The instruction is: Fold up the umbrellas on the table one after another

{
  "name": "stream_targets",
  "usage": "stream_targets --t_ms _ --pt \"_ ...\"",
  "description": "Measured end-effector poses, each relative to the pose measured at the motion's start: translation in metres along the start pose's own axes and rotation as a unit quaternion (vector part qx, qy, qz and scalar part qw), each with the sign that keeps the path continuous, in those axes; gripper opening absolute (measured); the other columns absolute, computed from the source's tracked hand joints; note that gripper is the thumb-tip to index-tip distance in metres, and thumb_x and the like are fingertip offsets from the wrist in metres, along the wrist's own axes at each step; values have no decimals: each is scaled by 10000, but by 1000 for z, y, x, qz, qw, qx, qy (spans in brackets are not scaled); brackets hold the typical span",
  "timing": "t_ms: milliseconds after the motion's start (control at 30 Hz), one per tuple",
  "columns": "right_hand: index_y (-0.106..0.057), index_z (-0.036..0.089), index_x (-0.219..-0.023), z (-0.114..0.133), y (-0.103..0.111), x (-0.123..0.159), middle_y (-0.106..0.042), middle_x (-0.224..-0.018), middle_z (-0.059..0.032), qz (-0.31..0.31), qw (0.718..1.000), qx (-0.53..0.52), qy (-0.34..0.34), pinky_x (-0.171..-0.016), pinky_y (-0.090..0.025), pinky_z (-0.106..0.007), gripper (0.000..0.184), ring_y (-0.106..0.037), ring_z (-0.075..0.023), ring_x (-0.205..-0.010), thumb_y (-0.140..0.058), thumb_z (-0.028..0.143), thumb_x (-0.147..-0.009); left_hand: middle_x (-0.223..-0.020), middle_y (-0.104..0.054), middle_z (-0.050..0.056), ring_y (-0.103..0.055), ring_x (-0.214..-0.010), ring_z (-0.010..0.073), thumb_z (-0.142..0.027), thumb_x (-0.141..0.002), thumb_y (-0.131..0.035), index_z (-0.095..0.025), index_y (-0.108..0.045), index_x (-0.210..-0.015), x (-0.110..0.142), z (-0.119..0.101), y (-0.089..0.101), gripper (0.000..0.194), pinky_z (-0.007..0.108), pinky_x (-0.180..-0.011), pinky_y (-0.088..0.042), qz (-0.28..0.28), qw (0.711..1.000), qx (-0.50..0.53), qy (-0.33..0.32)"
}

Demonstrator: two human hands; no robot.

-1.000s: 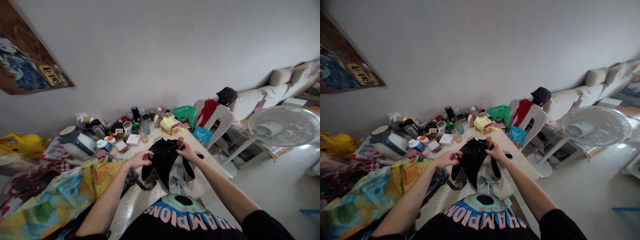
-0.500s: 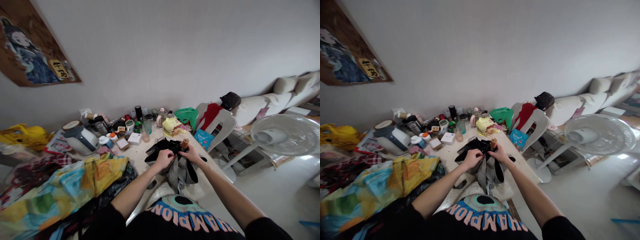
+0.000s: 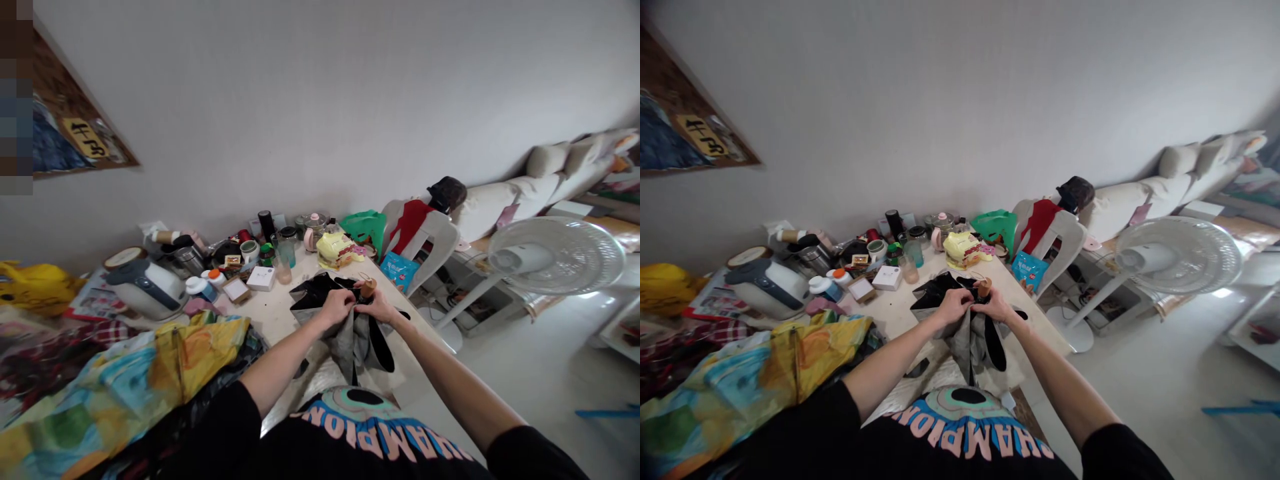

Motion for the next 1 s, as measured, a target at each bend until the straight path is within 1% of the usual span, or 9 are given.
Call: stream_targets --t_ms 200,267,367,433,500,567,667,800,1000 --pt "-677 198 -919 -1 -9 -2 -707 -895 -36 5 1000 -7 -4 -876 -509 -411 261 -650 -241 -879 -652 308 -683 -912 -716 52 -638 -824 170 -68 -759 -541 -158 -723 -953 14 -6 1 281 281 -800 -490 9 999 21 -32" --pt "-678 204 -895 -1 -11 -2 -711 -877 -32 2 1000 -5 -7 -864 -509 -405 223 -652 -237 -865 -619 291 -698 -983 -699 71 -636 -875 175 -74 -777 -533 -153 -687 -1052 26 -9 9 325 287 -828 -493 -18 999 24 -42" --pt "-686 211 -887 -1 -10 -1 -712 -921 -35 -9 1000 0 -9 -896 -489 -415 226 -645 -249 -915 -624 280 -681 -1011 -658 84 -617 -898 177 -139 -848 -506 -172 -650 -1060 51 -4 41 258 288 -811 -498 -172 985 13 -33" --pt "-691 208 -884 0 -8 0 -709 -926 -39 -16 1000 5 -13 -904 -482 -422 232 -641 -256 -922 -639 289 -673 -991 -630 81 -599 -866 178 -207 -879 -505 -186 -631 -1020 72 12 67 191 296 -789 -500 -303 953 -15 22" --pt "-692 202 -885 -1 -7 1 -708 -907 -41 -19 1000 7 -17 -887 -489 -420 238 -640 -257 -906 -642 295 -671 -957 -608 79 -583 -818 182 -247 -866 -538 -176 -621 -991 88 33 86 167 313 -771 -499 -356 928 -44 100" --pt "-689 200 -881 -1 -8 0 -705 -883 -37 -21 1000 7 -21 -859 -499 -409 239 -637 -252 -884 -639 296 -668 -921 -605 77 -581 -782 189 -259 -825 -593 -157 -634 -966 95 54 91 179 333 -758 -500 -318 934 -56 155" --pt "-680 207 -870 -4 -11 -2 -697 -838 -22 -26 999 7 -26 -814 -510 -391 235 -630 -238 -833 -637 293 -656 -917 -652 70 -612 -834 204 -227 -784 -638 -164 -677 -958 93 67 81 189 347 -805 -497 -229 960 -53 154" --pt "-673 201 -865 -5 -14 -4 -684 -777 -10 -30 999 7 -28 -769 -516 -379 238 -620 -222 -764 -635 286 -646 -893 -712 30 -645 -855 171 -177 -833 -565 -213 -723 -910 72 61 57 180 296 -828 -491 -139 984 -42 106" --pt "-685 180 -919 -2 -14 -5 -708 -864 -36 -21 1000 -5 -19 -825 -513 -408 294 -641 -242 -830 -647 278 -644 -873 -709 55 -640 -847 193 -174 -838 -558 -192 -742 -892 31 41 39 192 309 -811 -468 -76 993 -53 73"
Point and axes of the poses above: each hand's wrist, its own x-axis away from the middle knuckle, its own y-axis out of the back of the hand, z = x × y, the point moved 4 cm from there along -x, towards the middle knuckle
